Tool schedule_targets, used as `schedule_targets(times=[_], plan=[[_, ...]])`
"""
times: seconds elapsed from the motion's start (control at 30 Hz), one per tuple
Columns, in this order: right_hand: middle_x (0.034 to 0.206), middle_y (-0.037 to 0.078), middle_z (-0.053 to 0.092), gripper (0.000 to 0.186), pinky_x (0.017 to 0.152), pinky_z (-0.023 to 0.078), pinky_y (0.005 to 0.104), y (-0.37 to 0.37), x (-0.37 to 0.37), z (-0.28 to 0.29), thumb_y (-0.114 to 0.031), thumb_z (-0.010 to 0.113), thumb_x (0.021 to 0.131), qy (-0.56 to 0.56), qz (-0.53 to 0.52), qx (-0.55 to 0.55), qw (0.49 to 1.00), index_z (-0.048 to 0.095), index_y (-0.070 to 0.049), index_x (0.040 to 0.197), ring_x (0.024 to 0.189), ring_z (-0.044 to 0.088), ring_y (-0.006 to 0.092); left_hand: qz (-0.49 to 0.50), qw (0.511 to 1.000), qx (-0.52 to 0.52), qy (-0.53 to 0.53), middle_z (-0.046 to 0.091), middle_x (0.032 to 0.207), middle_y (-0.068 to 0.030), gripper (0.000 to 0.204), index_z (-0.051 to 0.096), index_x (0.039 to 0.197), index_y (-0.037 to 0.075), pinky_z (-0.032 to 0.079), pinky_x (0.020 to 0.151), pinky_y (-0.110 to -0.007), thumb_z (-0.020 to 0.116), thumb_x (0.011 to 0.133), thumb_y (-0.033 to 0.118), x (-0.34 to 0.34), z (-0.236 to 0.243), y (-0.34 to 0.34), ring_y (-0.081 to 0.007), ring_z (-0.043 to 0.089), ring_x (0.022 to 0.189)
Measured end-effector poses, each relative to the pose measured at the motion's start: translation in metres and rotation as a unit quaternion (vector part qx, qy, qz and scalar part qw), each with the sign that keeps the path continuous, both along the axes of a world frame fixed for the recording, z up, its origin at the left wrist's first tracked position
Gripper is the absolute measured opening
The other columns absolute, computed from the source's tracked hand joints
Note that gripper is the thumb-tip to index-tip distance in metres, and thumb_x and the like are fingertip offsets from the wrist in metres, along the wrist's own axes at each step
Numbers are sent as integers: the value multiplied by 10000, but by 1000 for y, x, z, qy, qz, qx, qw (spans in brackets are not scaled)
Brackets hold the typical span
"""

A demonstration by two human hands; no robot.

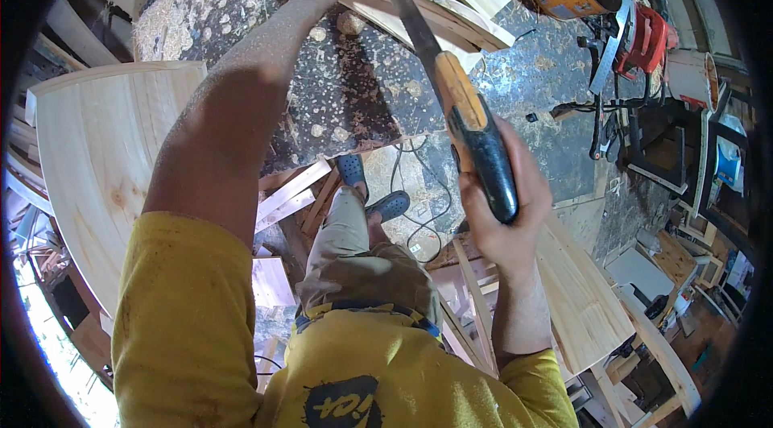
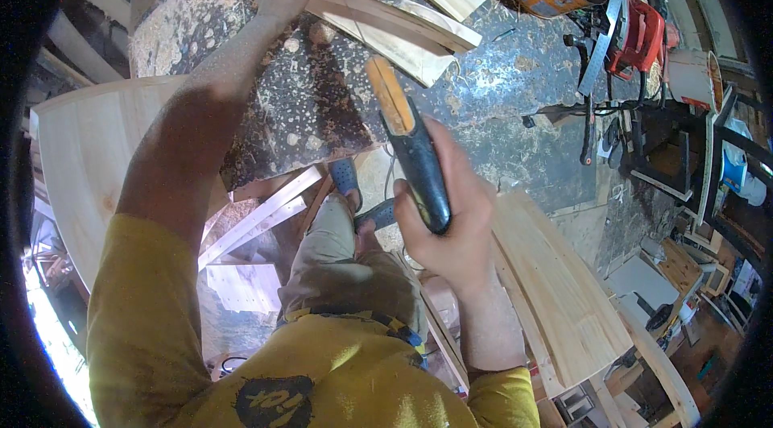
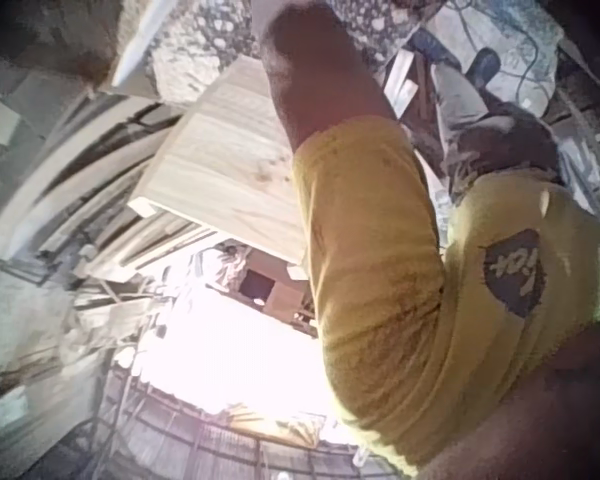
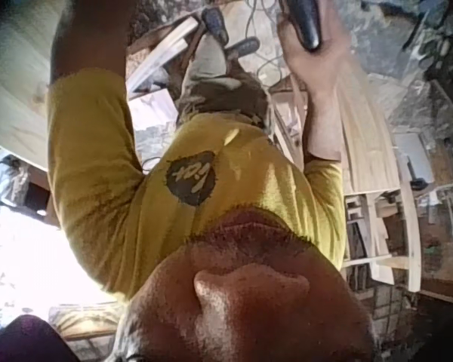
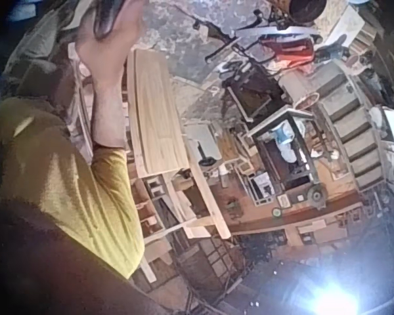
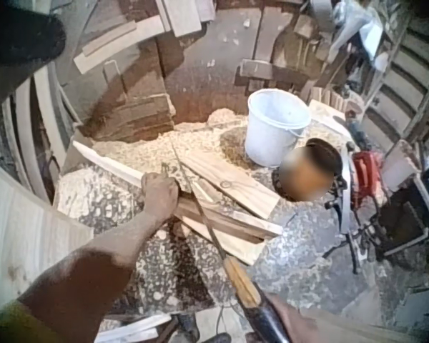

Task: The person is measuring, marking, sawing, and hammering wood to assemble a project at a workbench.

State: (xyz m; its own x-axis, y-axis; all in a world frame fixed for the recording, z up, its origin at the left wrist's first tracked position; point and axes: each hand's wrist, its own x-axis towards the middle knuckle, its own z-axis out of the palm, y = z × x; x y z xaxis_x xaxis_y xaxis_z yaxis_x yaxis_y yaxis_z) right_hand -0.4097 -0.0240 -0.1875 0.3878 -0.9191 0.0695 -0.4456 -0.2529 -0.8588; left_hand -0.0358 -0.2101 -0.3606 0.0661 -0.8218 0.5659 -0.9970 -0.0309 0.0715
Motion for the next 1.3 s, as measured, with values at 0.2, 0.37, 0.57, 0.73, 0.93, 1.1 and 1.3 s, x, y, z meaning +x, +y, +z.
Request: schedule_targets(times=[0.2,0.37,0.57,0.73,0.93,1.1,1.3], plan=[[1004,188,679,603,767,531,300,64,-48,32,-29,654,734,48,0,31,998,521,82,1312,844,686,196,-15,999,-29,-1,649,932,-45,276,729,955,163,294,982,-484,498,918,308,-1,-1,4,-328,539,1005],[1012,202,685,592,754,547,319,58,-48,36,-15,631,742,60,1,28,998,513,93,1312,828,698,222,-4,999,-47,-14,652,908,-36,272,733,934,170,316,960,-476,502,916,313,2,-6,0,-319,555,975],[1058,180,665,611,783,516,301,-5,4,-6,-4,652,753,11,13,3,1000,511,32,1346,861,666,189,25,999,-29,9,666,873,-81,258,732,882,144,378,905,-458,580,853,351,6,-14,-8,-327,587,939],[926,164,689,609,710,534,295,47,-39,19,-38,635,725,83,12,-42,996,525,72,1315,749,676,181,25,999,-33,-9,659,911,-23,242,737,922,157,331,951,-453,549,878,302,0,-11,-2,-307,556,959],[1028,190,684,601,750,531,298,42,-32,27,-39,642,738,46,11,-46,998,522,82,1314,843,680,190,-5,998,-70,-1,651,890,-29,228,734,916,143,320,953,-456,561,868,283,-9,0,3,-303,546,941],[1049,194,660,588,783,516,307,-26,20,-19,-1,649,765,12,11,-56,998,521,-2,1338,900,664,198,24,999,-25,-40,643,883,-51,220,726,912,127,316,953,-459,545,876,247,-7,6,4,-291,538,969],[929,154,681,591,686,526,285,33,-14,15,-37,627,745,38,3,-25,999,523,56,1320,732,670,172,13,1000,-23,12,632,862,-38,177,718,871,122,312,957,-465,573,847,222,-13,10,7,-282,534,986]])
